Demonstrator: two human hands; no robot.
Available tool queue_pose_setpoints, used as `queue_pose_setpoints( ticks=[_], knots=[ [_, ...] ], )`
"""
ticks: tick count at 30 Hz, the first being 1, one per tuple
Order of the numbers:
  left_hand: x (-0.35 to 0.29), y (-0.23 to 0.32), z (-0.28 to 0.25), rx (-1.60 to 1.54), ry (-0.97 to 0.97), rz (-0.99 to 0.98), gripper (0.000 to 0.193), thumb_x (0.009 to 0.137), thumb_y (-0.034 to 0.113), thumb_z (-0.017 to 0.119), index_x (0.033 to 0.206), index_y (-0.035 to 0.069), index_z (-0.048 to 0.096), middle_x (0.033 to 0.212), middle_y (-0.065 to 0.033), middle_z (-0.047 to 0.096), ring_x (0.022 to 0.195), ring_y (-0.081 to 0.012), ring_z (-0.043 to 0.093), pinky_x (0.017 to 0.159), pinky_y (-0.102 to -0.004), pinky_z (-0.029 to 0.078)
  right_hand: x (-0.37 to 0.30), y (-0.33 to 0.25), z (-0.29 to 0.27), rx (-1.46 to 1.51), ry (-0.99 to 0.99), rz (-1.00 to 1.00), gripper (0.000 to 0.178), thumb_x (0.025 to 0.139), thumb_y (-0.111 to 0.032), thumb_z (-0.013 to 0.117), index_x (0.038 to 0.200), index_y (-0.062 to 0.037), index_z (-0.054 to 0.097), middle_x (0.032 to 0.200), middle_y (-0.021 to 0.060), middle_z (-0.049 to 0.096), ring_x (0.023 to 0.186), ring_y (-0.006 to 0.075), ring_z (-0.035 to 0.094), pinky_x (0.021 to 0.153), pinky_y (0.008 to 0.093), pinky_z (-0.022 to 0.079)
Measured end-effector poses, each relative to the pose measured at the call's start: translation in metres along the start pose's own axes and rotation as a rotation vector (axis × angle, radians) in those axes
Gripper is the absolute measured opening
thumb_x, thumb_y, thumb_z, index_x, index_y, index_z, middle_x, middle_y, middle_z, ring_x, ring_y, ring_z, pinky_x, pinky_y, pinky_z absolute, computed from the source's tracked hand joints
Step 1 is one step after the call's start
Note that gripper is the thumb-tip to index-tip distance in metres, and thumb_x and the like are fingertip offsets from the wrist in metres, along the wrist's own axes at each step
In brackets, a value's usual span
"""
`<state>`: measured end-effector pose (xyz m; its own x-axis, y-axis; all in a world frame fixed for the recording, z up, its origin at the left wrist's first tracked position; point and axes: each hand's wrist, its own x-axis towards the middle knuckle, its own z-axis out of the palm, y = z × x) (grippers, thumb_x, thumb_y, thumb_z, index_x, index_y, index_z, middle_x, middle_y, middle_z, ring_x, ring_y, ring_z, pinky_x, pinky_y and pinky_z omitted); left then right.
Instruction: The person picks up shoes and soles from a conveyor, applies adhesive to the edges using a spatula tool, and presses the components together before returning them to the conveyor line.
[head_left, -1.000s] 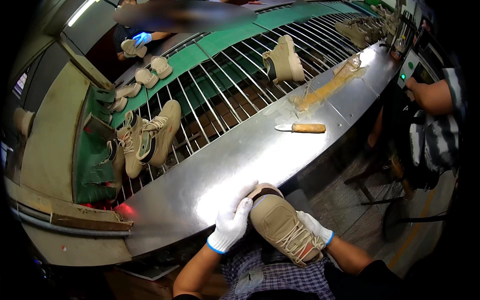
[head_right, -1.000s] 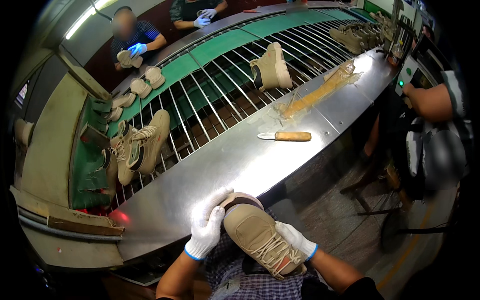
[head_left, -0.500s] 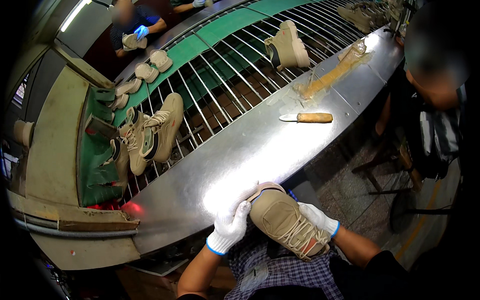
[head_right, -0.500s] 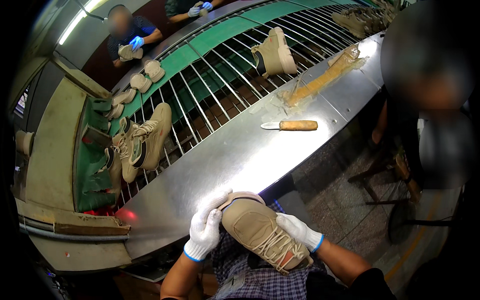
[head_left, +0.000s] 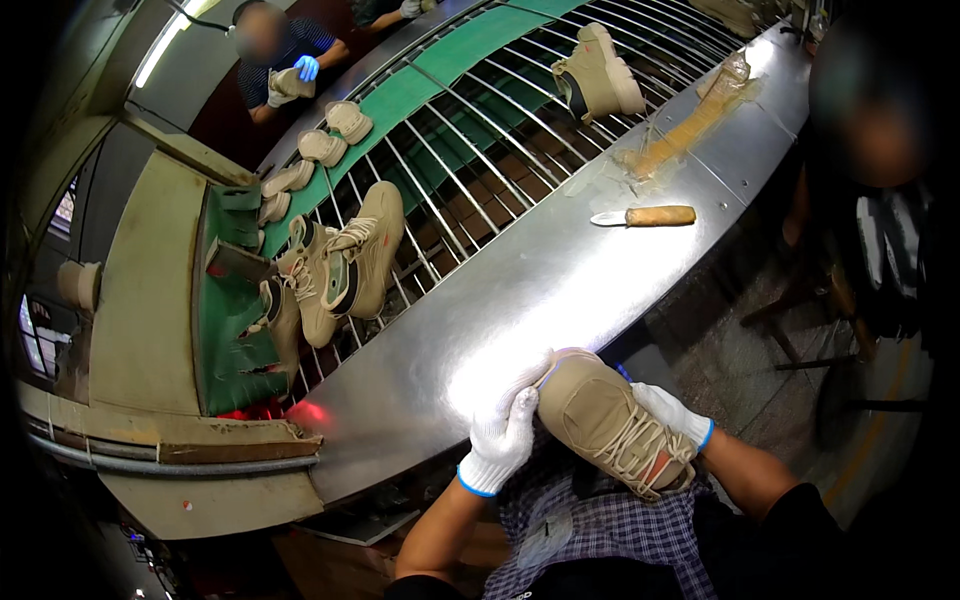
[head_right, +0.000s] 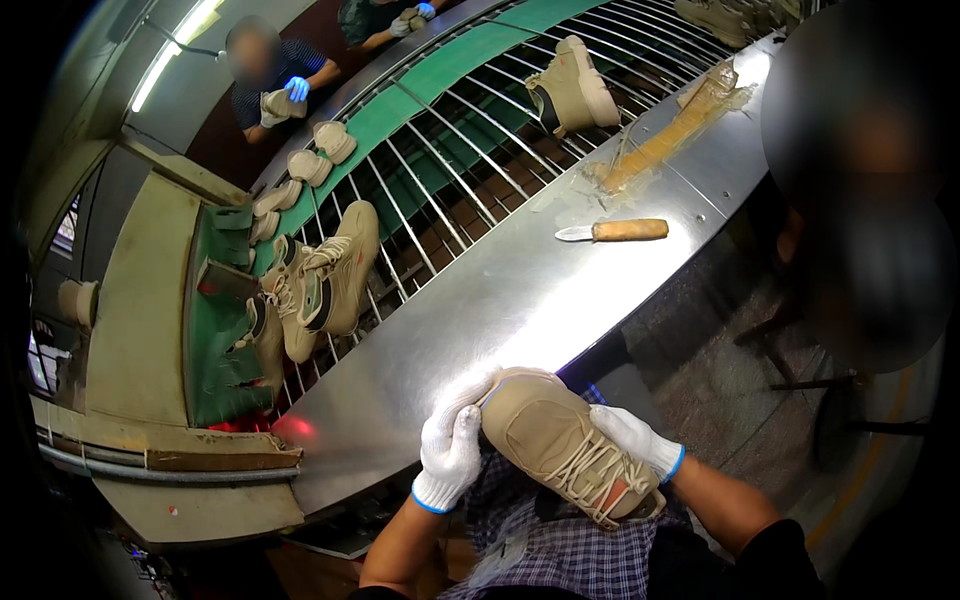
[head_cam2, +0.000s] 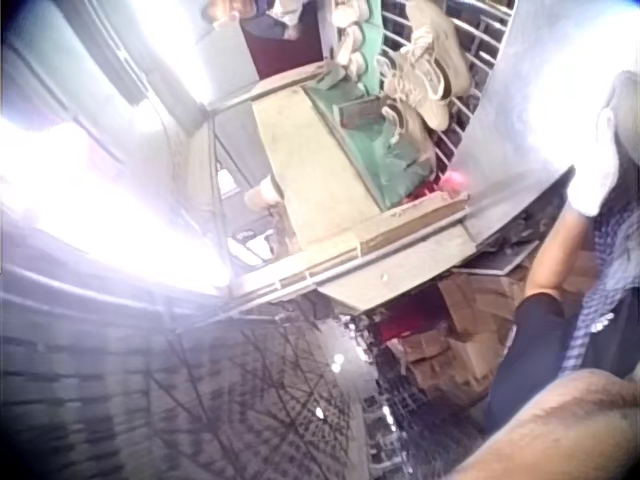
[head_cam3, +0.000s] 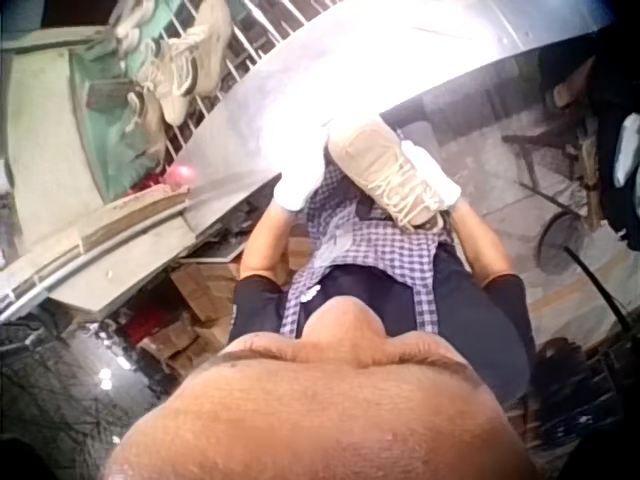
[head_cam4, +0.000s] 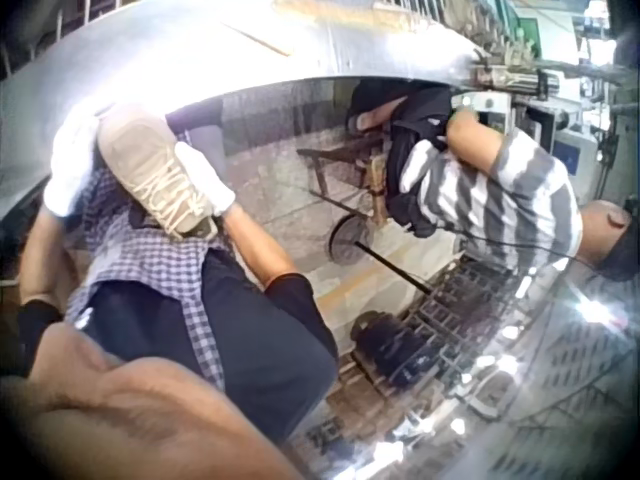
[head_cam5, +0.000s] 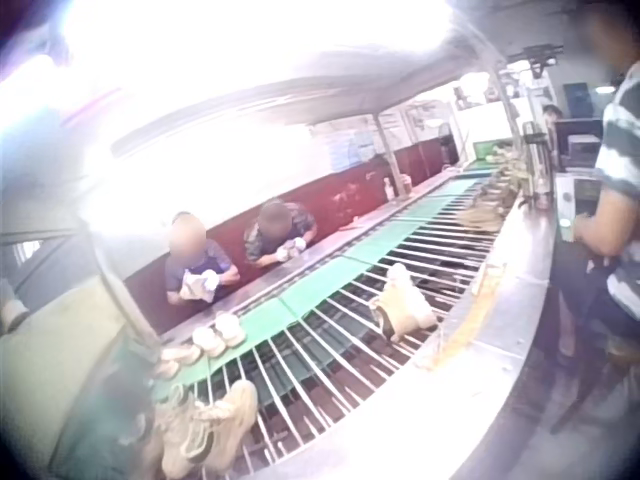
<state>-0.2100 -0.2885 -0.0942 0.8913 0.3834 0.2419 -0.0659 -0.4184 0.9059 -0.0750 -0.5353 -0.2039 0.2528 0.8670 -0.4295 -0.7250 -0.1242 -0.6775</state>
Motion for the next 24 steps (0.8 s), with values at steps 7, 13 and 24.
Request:
queue_pose_setpoints(
  ticks=[7, 13, 24],
  knots=[
    [-0.004, 0.011, 0.014, -0.27, -0.052, 0.047, 0.063, 0.099, 0.026, 0.076, 0.15, -0.004, 0.053, 0.151, -0.0236, 0.057, 0.137, -0.0326, 0.058, 0.117, -0.0459, 0.045, 0.0, -0.006, 0.012, 0.117, -0.068, 0.013, 0.054, 0.116, -0.043, 0.044, 0.137, 0.0044, 0.06, 0.128, 0.0131, 0.07, 0.112, 0.0164, 0.067, 0.1, 0.0335, 0.057],
    [0.021, 0.031, 0.004, 0.049, 0.324, 0.169, 0.059, 0.093, 0.022, 0.075, 0.143, -0.004, 0.057, 0.143, -0.0236, 0.062, 0.129, -0.0329, 0.061, 0.115, -0.045, 0.046, 0.016, -0.042, 0.061, -0.243, 0.029, -0.23, 0.053, 0.115, -0.043, 0.045, 0.132, 0.005, 0.06, 0.119, 0.0105, 0.07, 0.108, 0.016, 0.065, 0.099, 0.0327, 0.054],
    [-0.028, 0.017, -0.061, -0.107, 0.554, 0.059, 0.015, 0.101, 0.014, 0.061, 0.105, 0.0, 0.06, 0.107, -0.0201, 0.072, 0.094, -0.0232, 0.067, 0.092, -0.0376, 0.055, -0.02, -0.071, 0.111, -1.064, 0.058, -0.598, 0.037, 0.091, -0.021, 0.077, 0.124, -0.0063, 0.072, 0.113, 0.0177, 0.076, 0.09, 0.0263, 0.078, 0.078, 0.0369, 0.063]
  ],
)
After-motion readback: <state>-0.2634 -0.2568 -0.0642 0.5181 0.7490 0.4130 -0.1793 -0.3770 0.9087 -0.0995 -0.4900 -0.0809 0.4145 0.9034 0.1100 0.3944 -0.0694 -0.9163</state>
